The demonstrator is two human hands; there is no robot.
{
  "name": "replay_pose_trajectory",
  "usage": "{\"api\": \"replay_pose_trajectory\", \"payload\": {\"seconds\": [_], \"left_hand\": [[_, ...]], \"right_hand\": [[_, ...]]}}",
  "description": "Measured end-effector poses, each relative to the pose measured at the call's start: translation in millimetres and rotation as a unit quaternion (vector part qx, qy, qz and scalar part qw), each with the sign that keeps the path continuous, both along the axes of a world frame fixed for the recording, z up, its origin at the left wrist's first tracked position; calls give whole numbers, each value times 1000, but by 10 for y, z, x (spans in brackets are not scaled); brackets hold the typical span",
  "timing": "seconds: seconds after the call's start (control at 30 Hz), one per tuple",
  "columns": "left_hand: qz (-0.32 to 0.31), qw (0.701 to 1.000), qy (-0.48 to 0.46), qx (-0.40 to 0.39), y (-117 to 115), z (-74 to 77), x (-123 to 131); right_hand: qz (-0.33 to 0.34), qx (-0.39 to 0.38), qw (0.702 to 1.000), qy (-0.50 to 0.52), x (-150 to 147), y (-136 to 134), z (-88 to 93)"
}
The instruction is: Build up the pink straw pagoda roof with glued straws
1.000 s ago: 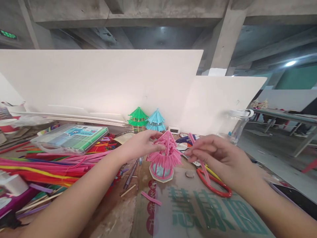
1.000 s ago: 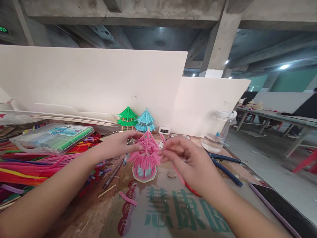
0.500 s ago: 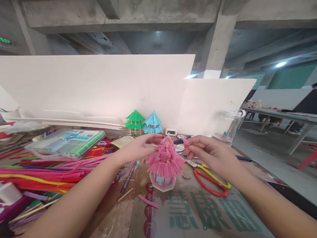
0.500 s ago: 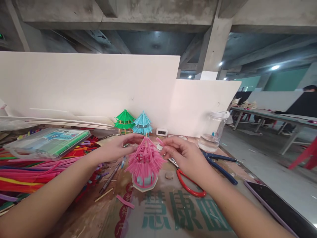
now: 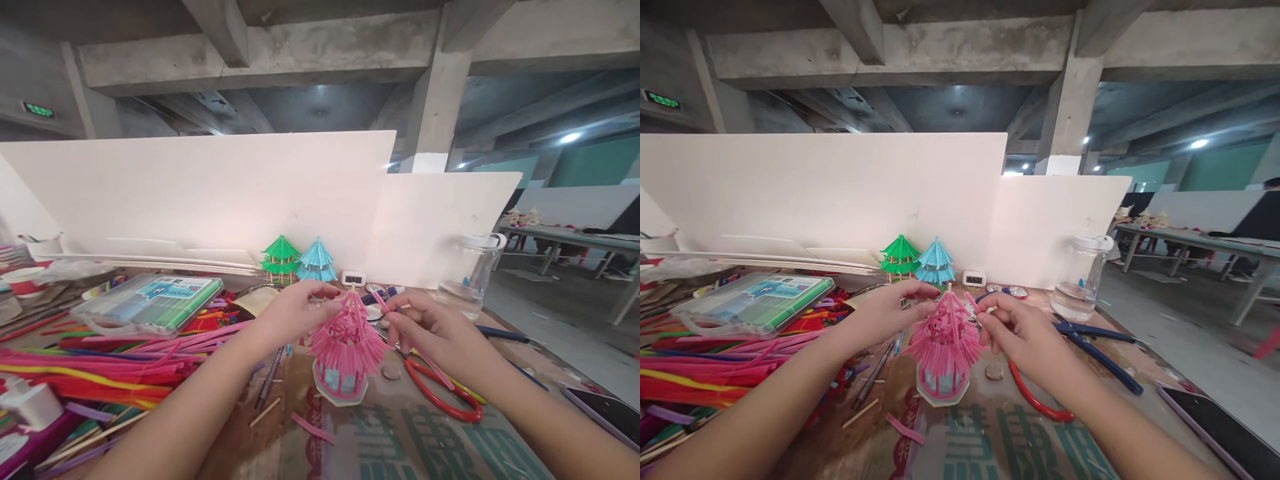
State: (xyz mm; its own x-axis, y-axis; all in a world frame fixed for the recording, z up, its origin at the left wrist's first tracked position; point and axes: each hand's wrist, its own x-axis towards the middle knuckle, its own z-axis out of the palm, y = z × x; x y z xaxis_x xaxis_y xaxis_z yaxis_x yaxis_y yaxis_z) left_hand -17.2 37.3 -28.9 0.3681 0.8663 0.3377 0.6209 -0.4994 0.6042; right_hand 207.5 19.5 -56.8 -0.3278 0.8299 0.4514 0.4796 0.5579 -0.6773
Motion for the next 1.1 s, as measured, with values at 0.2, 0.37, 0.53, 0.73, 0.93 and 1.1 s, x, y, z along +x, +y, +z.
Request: {"api": "replay_pose_trajectory", "payload": {"seconds": [0.2, 0.37, 0.53, 0.73, 0.93, 1.1], "left_hand": [[-16, 999, 39, 5, -20, -34, 28], [-59, 998, 35, 9, -2, -53, 12], [-41, 998, 39, 7, 16, -67, 32], [-39, 998, 44, 8, 15, -70, 30], [-40, 998, 49, -5, 1, -14, 18], [35, 996, -31, 79, -50, 67, 36]], "right_hand": [[-8, 12, 1000, -19, 32, 26, -26], [1, 11, 1000, 1, 53, 50, -57], [-17, 6, 1000, 9, 42, 46, -44], [-16, 19, 1000, -10, 25, 13, -17], [-35, 61, 996, -49, 23, -1, -28], [-28, 65, 996, -53, -19, -10, -64]]}}
